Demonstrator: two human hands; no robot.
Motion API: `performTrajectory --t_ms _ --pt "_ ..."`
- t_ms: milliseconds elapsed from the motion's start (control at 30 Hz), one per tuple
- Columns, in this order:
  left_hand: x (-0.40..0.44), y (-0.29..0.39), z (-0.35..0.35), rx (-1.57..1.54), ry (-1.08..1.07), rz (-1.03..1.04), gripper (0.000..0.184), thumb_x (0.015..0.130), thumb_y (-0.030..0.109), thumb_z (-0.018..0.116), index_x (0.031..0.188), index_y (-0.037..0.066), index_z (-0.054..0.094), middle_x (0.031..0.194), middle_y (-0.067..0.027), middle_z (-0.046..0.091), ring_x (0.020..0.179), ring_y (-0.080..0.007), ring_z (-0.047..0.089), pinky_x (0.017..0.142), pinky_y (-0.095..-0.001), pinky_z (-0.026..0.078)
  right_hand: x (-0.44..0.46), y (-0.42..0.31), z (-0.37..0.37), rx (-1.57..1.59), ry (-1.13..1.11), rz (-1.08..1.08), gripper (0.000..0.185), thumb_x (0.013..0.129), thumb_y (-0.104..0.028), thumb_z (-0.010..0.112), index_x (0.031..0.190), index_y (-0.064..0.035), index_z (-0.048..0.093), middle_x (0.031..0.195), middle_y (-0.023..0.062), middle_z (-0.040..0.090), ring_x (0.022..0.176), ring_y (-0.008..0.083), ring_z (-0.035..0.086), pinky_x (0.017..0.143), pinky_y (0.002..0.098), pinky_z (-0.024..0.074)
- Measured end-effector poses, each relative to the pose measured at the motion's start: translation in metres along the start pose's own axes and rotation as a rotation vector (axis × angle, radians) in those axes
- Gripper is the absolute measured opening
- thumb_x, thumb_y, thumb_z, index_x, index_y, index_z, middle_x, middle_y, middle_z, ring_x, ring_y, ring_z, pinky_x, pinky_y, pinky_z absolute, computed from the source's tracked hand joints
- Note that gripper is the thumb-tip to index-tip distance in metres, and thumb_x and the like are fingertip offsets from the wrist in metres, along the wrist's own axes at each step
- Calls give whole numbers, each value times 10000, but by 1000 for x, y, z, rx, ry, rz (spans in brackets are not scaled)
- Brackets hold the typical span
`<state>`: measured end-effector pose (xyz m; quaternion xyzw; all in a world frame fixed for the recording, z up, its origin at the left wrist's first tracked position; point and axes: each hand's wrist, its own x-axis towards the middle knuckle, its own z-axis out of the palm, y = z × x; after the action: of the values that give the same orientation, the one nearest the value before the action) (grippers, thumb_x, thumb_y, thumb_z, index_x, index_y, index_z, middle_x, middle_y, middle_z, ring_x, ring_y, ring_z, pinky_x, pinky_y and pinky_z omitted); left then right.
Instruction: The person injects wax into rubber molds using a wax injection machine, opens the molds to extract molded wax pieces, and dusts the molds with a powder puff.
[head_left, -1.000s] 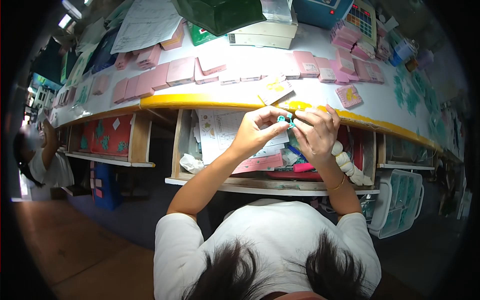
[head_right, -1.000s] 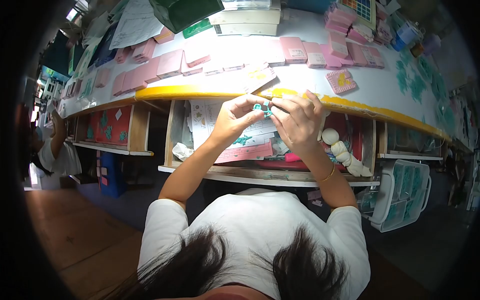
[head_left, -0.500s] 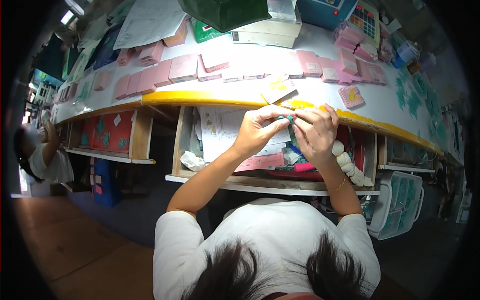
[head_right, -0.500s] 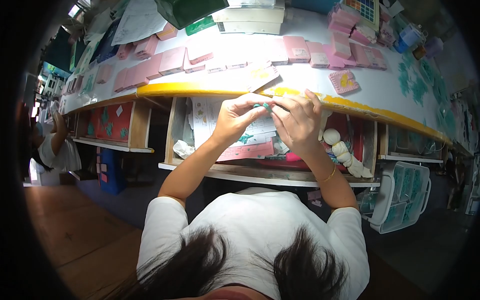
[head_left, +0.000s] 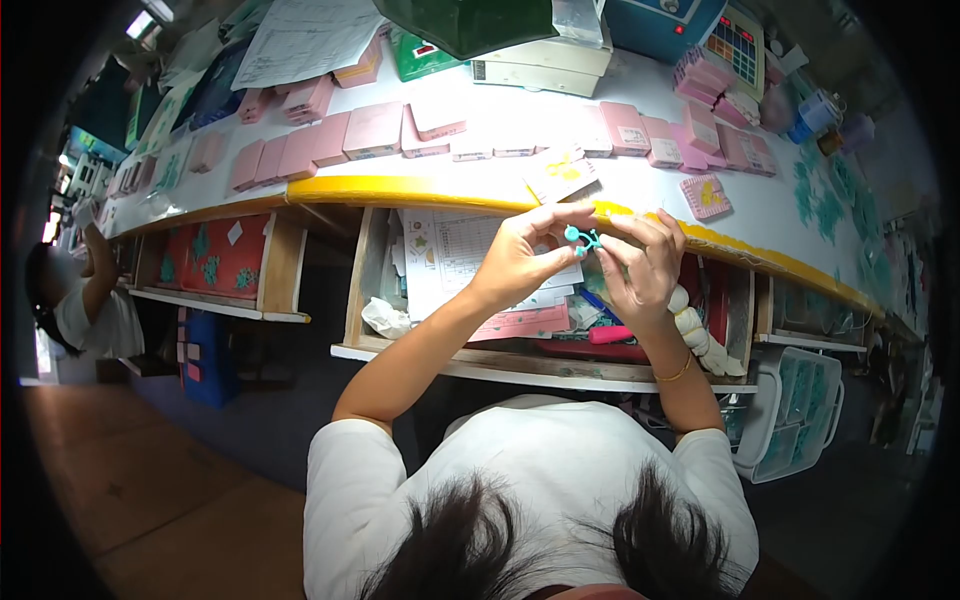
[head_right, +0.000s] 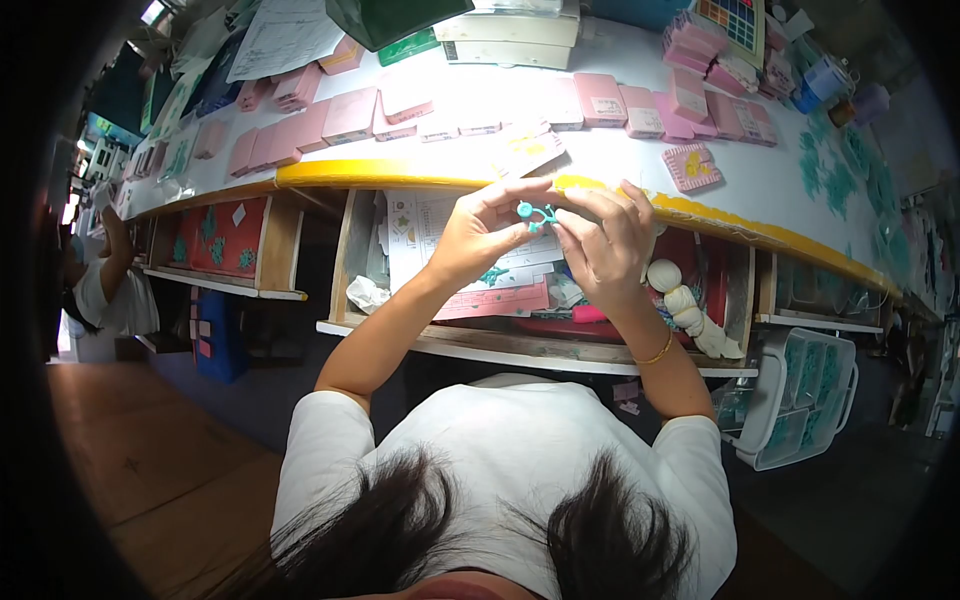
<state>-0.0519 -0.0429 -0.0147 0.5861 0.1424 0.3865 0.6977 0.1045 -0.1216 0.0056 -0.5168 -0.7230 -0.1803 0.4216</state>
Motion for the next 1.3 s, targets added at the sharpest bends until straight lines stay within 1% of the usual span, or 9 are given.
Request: performTrajectory --t_ms 600,733,800,833,867,933,967,1033,1300 --pt "1 -1 0 32 -64 -143 348 793 12 625 1137 7 571 984 -26 605 823 -57 521 713 -197 455 -1 1 -1 -130 -29 -86 191 672 -90 701 847 -102 626 982 19 599 908 176 569 972 421 329" --pt "2 0 5 49 -11 -8 420 745 -99 463 1145 -11 555 974 -39 606 809 -90 547 741 -217 461 -3 2 3 -120 -9 -75 182 673 -102 707 833 -96 621 1007 27 591 917 187 562 972 437 331" --pt "-2 7 5 519 64 138 501 669 -108 439 1142 9 554 912 -75 629 800 -116 597 716 -243 470 -5 7 -3 -127 -12 -71 175 690 -131 707 827 -87 608 983 25 582 936 184 548 965 442 331" --pt "-3 14 5 719 63 172 460 700 -84 428 1142 -31 541 976 -97 627 842 -145 596 776 -276 474 0 8 -12 -90 12 -48 171 707 -142 696 827 -84 588 968 25 578 925 185 547 953 434 339" --pt "4 2 -3 868 77 501 410 728 -53 439 1121 -23 555 967 -130 640 822 -198 618 759 -301 480 -3 13 -21 -38 41 9 166 722 -143 685 826 -85 570 962 20 578 923 190 546 943 417 348" --pt "21 4 -5 1231 163 781 415 796 28 507 1208 -13 483 992 -173 627 834 -302 621 847 -411 441 -12 24 -49 -47 87 130 153 706 -101 694 800 -82 576 930 21 592 879 208 558 890 395 374" --pt "23 -5 -15 1330 104 538 514 824 102 528 1305 -4 383 1118 -197 572 980 -341 570 932 -455 374 -18 31 -64 -44 91 186 155 691 -72 702 792 -74 584 912 29 605 863 220 572 878 395 383" --pt "38 3 -6 1536 60 498 598 836 207 560 1369 64 329 1348 -195 390 1194 -365 407 984 -467 324 -44 52 -88 -135 142 319 152 682 -9 697 777 -43 584 869 56 618 842 248 575 801 331 429" --pt "39 8 2 1386 -106 455 370 756 96 641 1115 70 557 1173 -175 505 1028 -348 513 868 -428 425 -179 158 -206 -500 401 722 102 745 -75 660 812 -28 599 819 111 610 779 274 596 715 340 468"
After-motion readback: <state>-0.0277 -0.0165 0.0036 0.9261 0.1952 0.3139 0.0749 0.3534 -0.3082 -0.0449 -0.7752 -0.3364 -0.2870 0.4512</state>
